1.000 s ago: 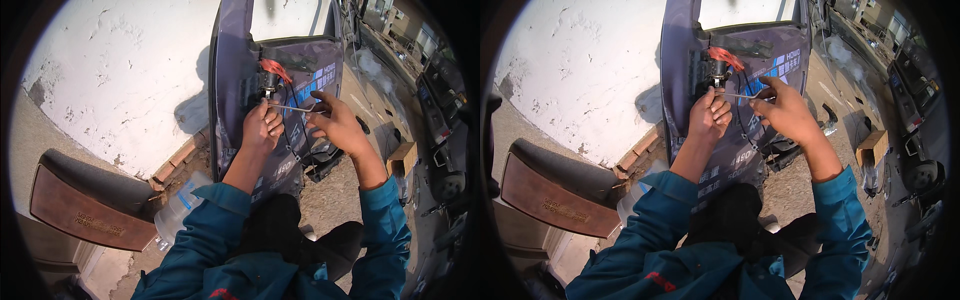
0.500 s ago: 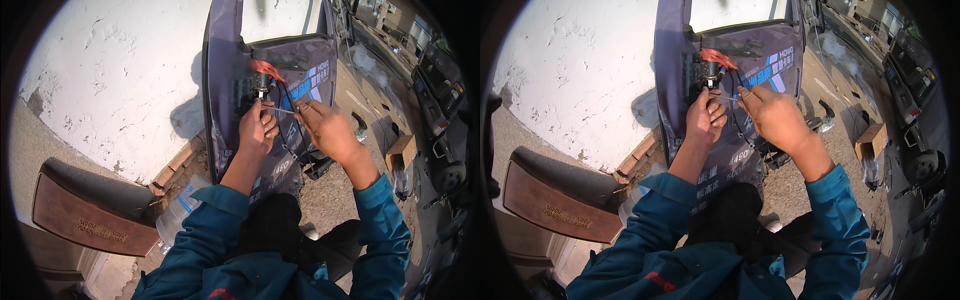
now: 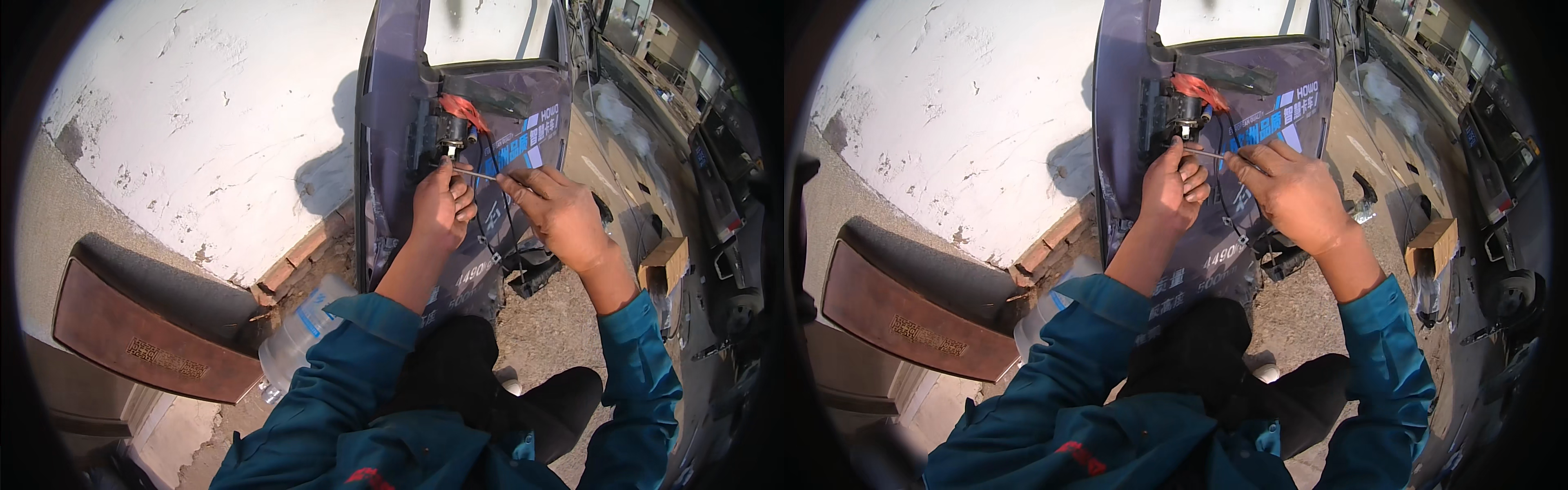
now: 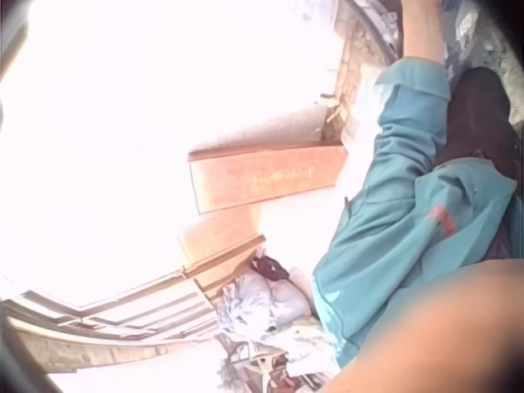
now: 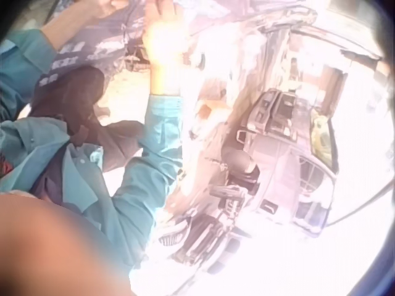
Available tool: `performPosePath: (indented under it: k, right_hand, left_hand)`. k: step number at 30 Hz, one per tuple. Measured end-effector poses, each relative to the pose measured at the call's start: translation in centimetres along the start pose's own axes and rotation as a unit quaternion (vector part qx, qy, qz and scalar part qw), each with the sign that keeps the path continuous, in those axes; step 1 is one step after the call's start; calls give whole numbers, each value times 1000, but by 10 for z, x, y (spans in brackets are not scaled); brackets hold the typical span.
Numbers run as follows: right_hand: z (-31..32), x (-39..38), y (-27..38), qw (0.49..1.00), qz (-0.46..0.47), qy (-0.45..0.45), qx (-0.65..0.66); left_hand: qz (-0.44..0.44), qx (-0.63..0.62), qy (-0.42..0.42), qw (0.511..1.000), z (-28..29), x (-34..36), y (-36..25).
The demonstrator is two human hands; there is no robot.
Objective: The person uses a hex key to loosen and tighten screws on a detached vehicle door panel. They remove a plastic cover, adjust internal components, and reattach the cover while working on the door's interior mechanism.
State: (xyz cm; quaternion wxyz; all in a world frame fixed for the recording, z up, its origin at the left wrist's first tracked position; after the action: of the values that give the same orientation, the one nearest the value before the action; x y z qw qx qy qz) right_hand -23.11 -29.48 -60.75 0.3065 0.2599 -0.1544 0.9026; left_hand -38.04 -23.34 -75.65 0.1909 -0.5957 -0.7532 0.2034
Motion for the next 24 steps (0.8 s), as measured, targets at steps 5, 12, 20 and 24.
performPosePath:
  k: [5, 12, 20, 24]
  right_hand:
    - [-43, -37, -35, 615, -460, 180, 615]
    - [-64, -30, -21, 601, -464, 235, 606]
    - [-13, 0, -15, 994, -87, -26, -61]
    - [-47, -29, -52, 628, -530, 60, 566]
  left_hand:
    - [-4, -26, 8, 1000, -7, 1, 3]
    - [-12, -26, 9, 1000, -2, -4, 2]
    - [-11, -39, -10, 999, -4, -2, 6]
    - [-14, -84, 1, 996, -8, 2, 9]
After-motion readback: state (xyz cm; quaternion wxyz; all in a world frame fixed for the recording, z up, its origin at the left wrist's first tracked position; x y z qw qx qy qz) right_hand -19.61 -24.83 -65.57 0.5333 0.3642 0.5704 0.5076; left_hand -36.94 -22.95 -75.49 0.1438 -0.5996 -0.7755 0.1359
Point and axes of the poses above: each hand's wrist, its own x-axis towards the middle knuckle, its own z-axis out of the back of the hand, y = z × x, the point moved 8 cm from there along x, towards the middle knuckle, and after that the axes turned 12 degrees about -z, right-handed, at the moved point
